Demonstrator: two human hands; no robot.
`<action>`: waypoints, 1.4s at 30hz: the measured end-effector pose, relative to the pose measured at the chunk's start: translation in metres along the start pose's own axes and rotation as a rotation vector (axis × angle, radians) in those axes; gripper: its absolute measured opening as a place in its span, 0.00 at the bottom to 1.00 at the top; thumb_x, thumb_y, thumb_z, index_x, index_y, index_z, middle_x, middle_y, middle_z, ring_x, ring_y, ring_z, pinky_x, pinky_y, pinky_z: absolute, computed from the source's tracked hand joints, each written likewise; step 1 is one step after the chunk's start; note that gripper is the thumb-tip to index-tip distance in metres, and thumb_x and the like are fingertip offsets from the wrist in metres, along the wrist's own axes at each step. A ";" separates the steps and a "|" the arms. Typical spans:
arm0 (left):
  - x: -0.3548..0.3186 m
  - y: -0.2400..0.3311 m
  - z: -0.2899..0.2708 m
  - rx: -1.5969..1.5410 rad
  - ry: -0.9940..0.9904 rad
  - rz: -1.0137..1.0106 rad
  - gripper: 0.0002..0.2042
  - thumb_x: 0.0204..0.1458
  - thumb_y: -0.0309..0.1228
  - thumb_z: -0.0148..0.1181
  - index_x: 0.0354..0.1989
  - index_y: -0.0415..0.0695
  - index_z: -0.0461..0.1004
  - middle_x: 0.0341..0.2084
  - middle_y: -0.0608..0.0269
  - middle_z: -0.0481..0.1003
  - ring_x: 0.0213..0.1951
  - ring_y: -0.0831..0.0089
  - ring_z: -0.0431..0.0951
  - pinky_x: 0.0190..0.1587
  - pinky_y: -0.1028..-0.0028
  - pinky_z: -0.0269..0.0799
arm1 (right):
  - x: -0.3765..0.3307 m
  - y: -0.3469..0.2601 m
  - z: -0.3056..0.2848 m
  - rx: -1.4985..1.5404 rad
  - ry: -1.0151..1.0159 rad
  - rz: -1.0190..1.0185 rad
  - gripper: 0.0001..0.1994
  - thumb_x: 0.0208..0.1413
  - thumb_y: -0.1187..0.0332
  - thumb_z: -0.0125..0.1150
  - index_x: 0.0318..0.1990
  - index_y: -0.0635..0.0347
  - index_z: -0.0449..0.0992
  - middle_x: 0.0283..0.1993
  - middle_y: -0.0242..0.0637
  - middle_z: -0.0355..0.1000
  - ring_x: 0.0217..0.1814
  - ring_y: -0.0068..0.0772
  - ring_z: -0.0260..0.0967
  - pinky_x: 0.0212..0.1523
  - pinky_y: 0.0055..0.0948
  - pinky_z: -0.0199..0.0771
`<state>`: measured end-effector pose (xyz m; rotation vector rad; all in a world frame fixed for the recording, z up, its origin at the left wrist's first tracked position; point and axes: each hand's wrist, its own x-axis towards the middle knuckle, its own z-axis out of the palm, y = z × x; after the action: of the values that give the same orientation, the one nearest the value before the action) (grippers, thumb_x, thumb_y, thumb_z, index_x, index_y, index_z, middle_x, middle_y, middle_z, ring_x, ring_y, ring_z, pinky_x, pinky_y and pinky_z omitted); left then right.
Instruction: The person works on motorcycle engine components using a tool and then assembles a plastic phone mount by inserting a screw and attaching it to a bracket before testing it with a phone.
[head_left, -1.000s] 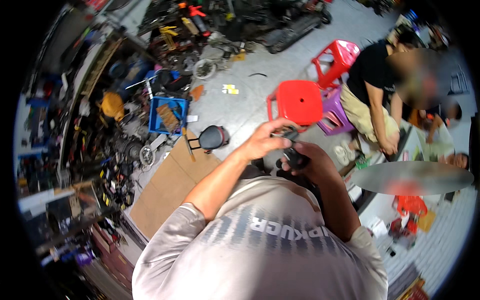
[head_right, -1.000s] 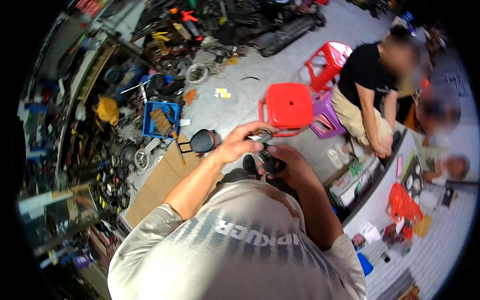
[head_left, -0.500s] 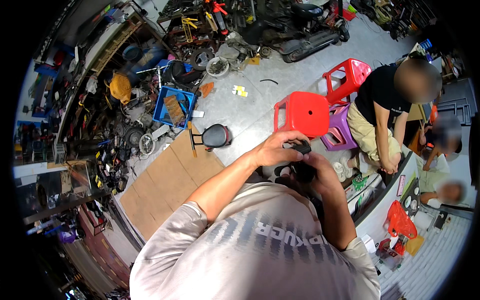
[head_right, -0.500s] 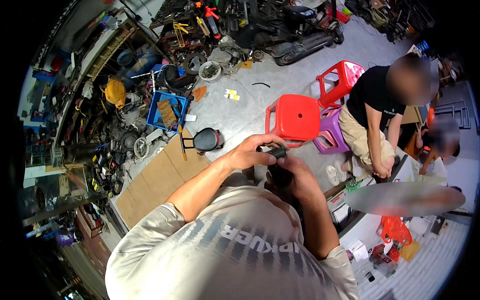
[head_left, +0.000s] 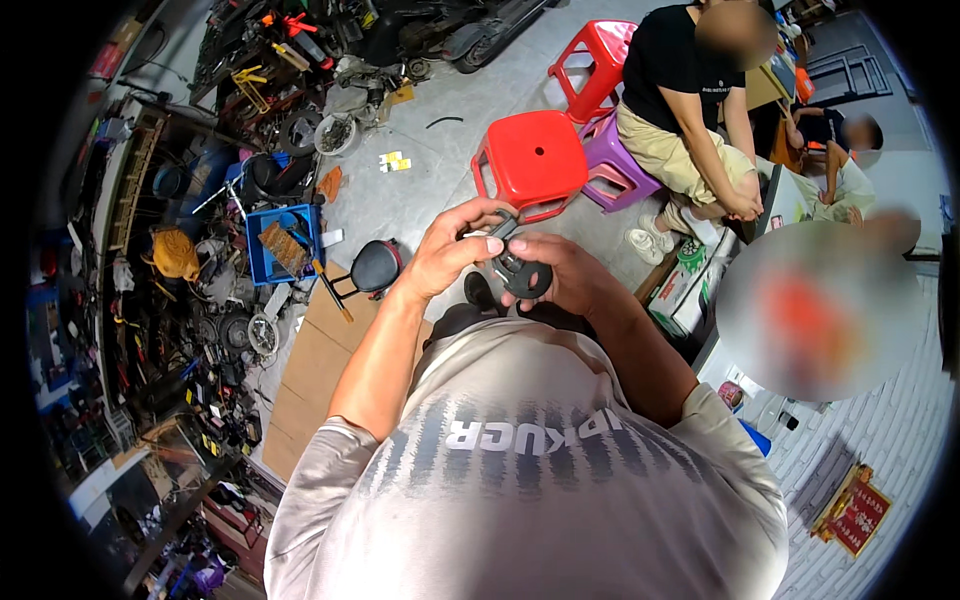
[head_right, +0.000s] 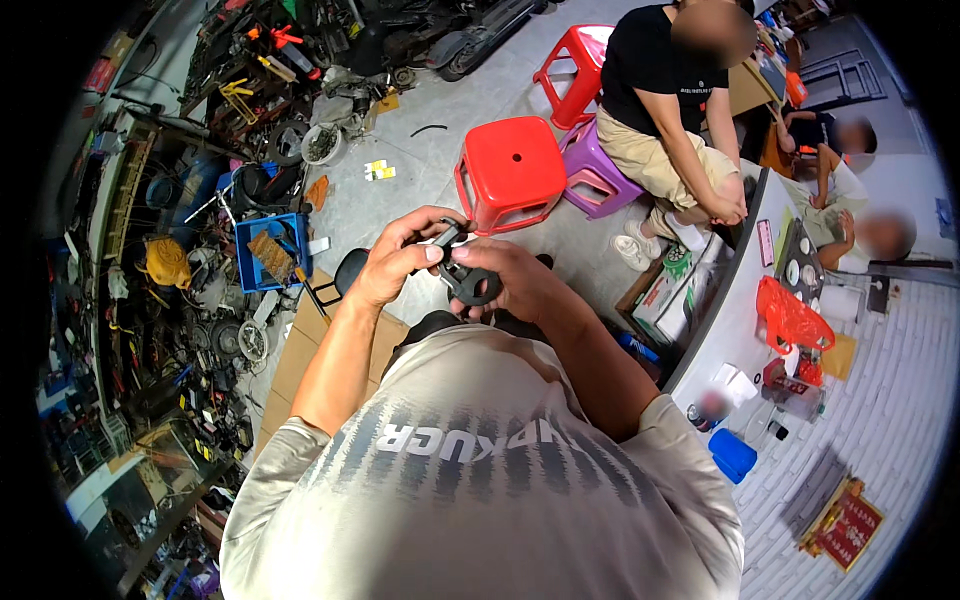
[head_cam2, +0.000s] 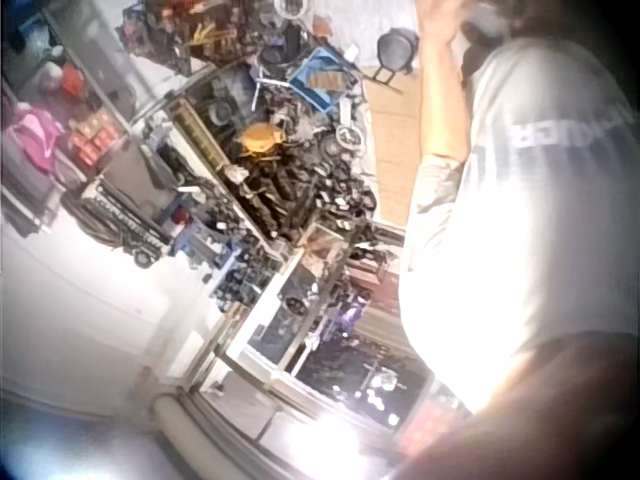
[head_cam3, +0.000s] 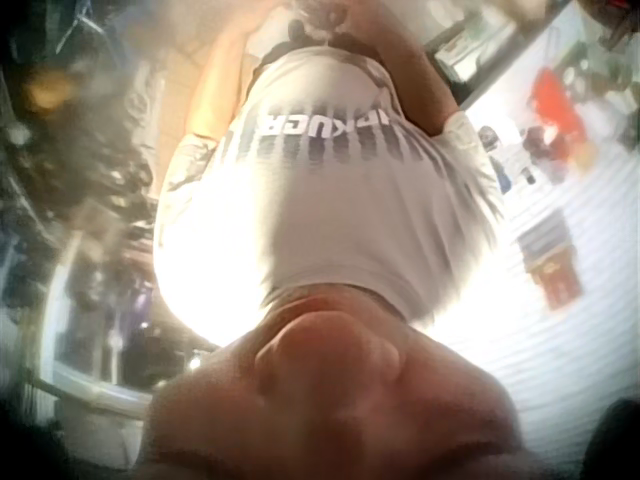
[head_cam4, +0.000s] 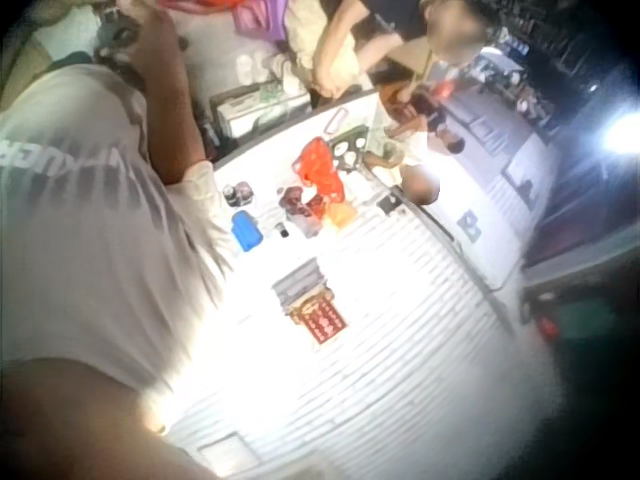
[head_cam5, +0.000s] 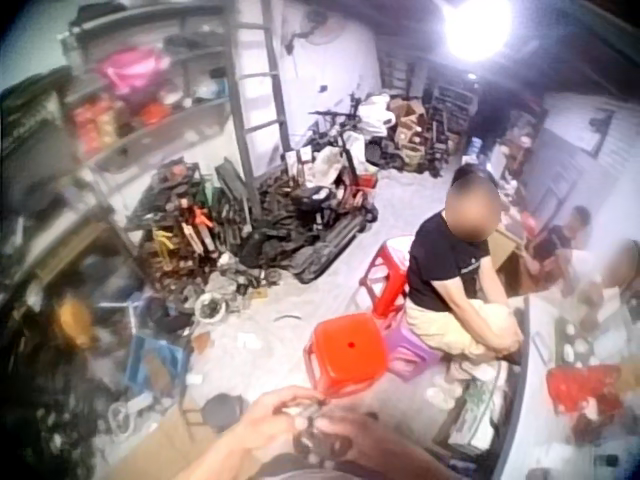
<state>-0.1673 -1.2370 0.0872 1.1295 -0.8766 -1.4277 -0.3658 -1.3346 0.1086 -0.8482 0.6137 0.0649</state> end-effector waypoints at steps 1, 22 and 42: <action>0.000 0.002 0.001 -0.020 0.000 -0.017 0.29 0.49 0.43 0.63 0.59 0.39 0.75 0.40 0.64 0.77 0.38 0.79 0.72 0.39 0.79 0.67 | 0.000 0.002 0.000 0.055 0.005 0.028 0.21 0.65 0.52 0.56 0.51 0.63 0.74 0.41 0.38 0.78 0.34 0.29 0.78 0.31 0.26 0.77; -0.001 -0.017 -0.025 -0.197 0.240 0.025 0.32 0.49 0.50 0.57 0.55 0.36 0.71 0.48 0.46 0.80 0.50 0.62 0.81 0.34 0.75 0.79 | -0.018 0.019 0.005 0.019 0.104 -0.003 0.16 0.70 0.57 0.56 0.45 0.64 0.75 0.34 0.38 0.78 0.30 0.24 0.76 0.24 0.21 0.68; 0.001 -0.006 0.008 -0.715 0.043 -0.209 0.34 0.53 0.53 0.50 0.53 0.30 0.73 0.45 0.40 0.79 0.44 0.51 0.83 0.44 0.48 0.84 | -0.012 0.022 -0.015 0.275 0.161 -0.180 0.19 0.64 0.59 0.57 0.57 0.61 0.73 0.41 0.38 0.80 0.37 0.27 0.79 0.29 0.24 0.76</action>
<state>-0.1770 -1.2373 0.0841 0.7054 -0.1701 -1.6875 -0.3898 -1.3289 0.0925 -0.6419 0.6767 -0.2486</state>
